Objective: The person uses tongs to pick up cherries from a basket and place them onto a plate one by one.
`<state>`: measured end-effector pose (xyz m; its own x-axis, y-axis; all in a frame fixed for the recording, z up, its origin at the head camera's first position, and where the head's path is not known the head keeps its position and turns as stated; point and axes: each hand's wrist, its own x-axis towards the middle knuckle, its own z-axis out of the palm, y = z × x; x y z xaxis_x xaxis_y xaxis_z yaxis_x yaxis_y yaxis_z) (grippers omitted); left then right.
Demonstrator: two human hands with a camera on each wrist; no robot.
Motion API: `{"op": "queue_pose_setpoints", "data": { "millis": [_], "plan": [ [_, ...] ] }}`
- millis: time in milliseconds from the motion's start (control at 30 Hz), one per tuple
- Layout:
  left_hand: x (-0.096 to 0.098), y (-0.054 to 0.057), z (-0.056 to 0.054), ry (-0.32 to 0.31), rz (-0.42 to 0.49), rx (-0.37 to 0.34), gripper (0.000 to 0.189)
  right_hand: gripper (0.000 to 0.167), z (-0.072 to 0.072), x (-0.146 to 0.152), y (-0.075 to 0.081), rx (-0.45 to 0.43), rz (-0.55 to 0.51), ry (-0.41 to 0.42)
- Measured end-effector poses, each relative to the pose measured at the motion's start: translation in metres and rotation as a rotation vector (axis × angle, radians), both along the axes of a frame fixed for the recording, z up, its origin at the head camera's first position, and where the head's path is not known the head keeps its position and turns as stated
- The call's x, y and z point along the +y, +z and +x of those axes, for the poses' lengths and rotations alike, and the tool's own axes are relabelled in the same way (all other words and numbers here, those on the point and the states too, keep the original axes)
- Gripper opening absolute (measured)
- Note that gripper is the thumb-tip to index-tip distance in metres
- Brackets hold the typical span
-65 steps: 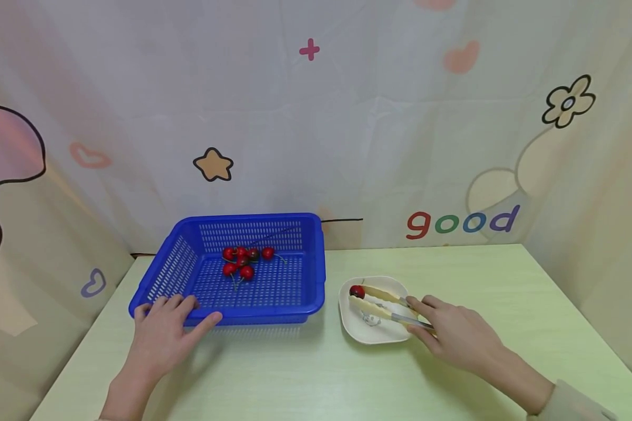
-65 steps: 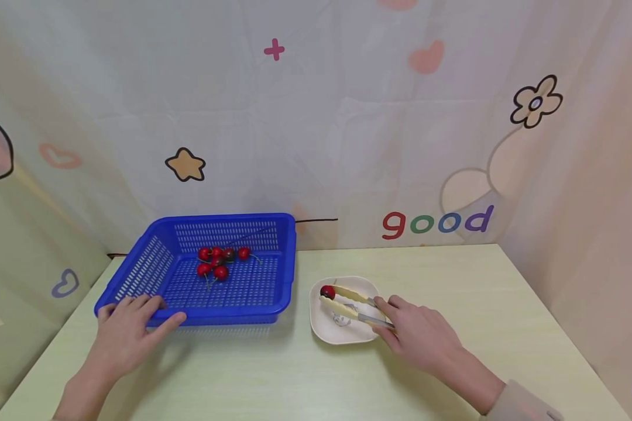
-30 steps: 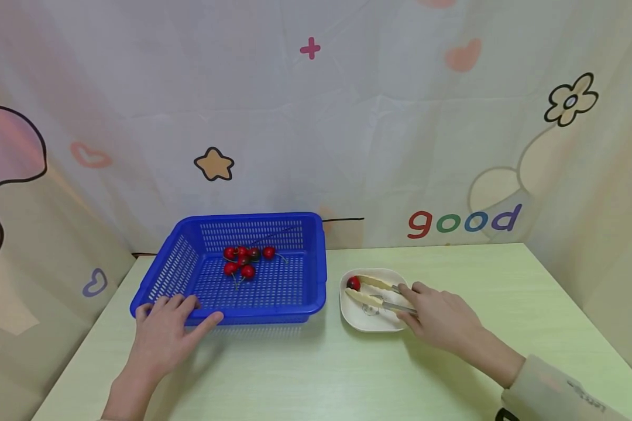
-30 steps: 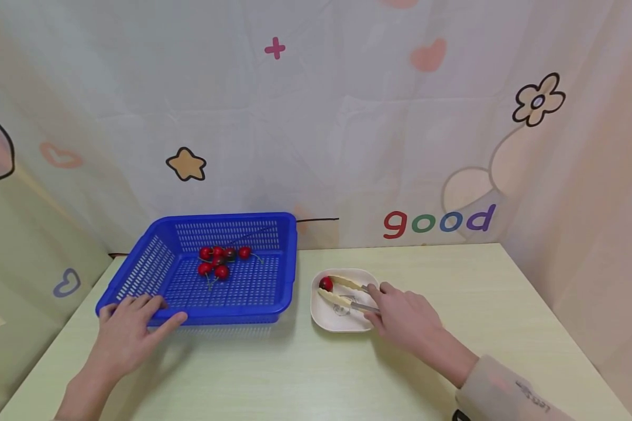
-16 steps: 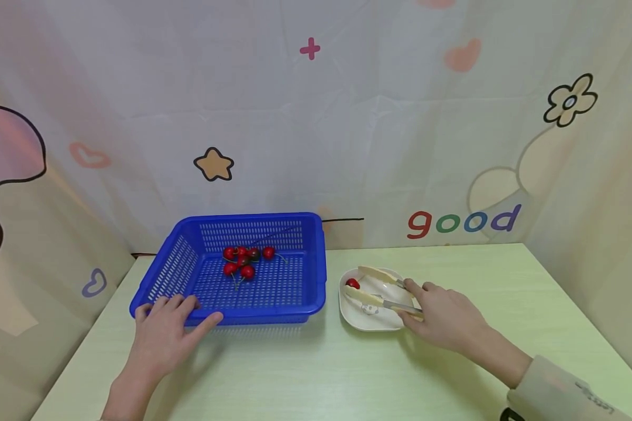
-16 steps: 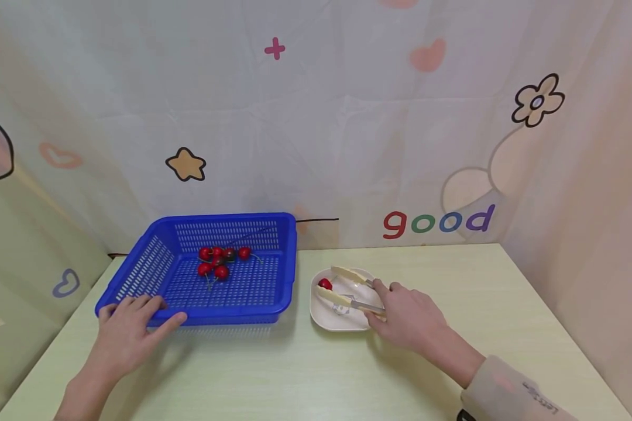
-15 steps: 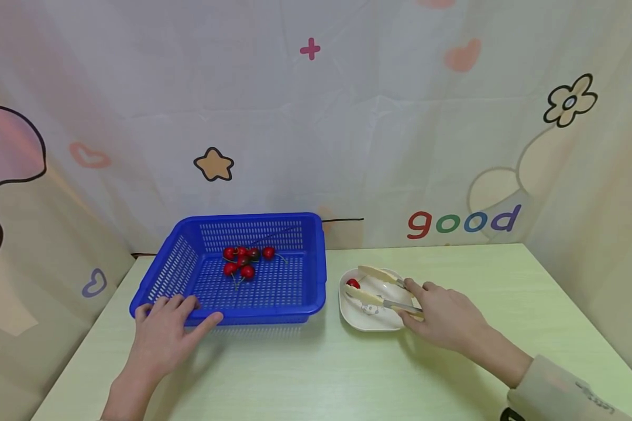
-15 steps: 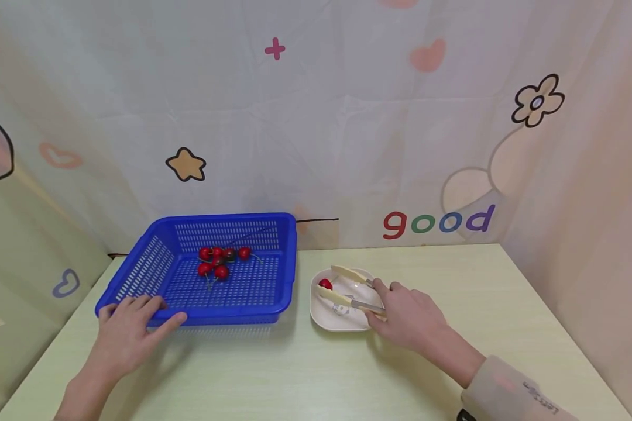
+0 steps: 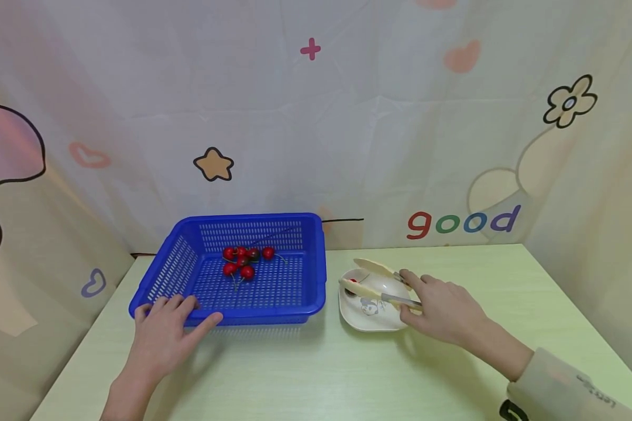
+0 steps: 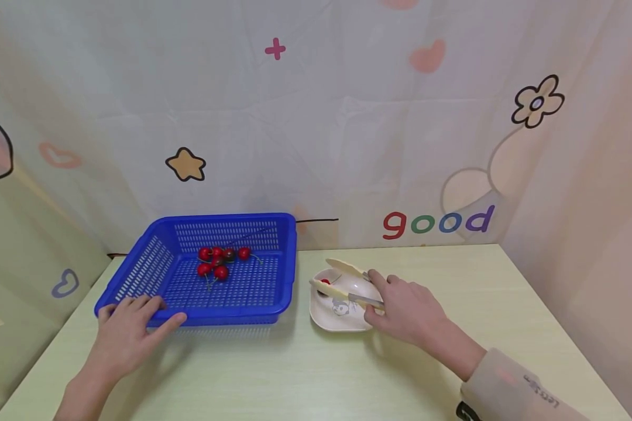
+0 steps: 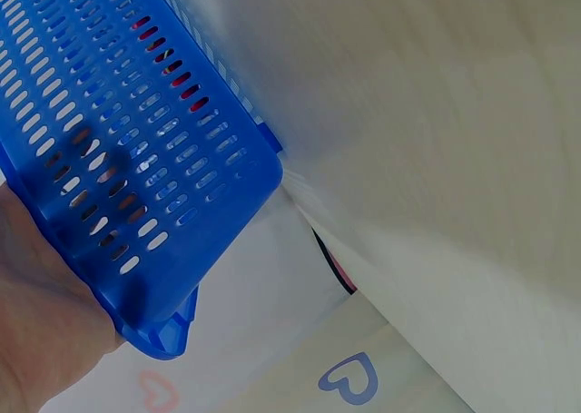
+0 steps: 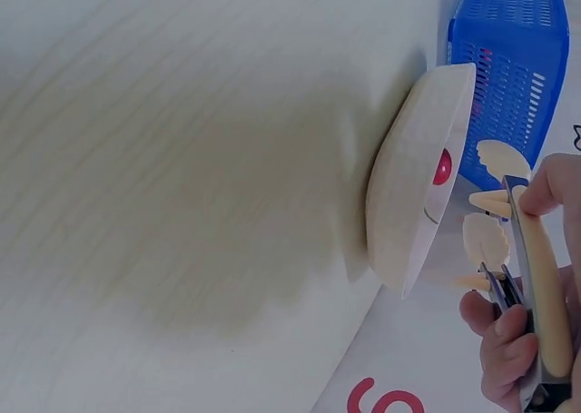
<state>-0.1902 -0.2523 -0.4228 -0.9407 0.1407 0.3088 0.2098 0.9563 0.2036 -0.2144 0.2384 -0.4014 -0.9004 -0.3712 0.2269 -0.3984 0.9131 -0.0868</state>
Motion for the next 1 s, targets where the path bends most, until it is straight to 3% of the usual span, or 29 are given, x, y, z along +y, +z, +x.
{"op": "queue_pose_setpoints", "data": {
  "millis": [200, 533, 1000],
  "plan": [
    [0.000, 0.000, 0.001, -0.001, -0.001, 0.001, 0.061, 0.061, -0.004, 0.000, 0.006, 0.016, -0.005, -0.004],
    [0.000, 0.000, 0.001, 0.001, 0.001, -0.003, 0.060, 0.061, -0.012, -0.008, 0.022, -0.035, -0.031, -0.023],
    [-0.001, -0.002, 0.000, 0.001, 0.005, 0.009, 0.059, 0.064, -0.032, -0.034, 0.034, -0.021, -0.067, 0.021]
  ]
}}
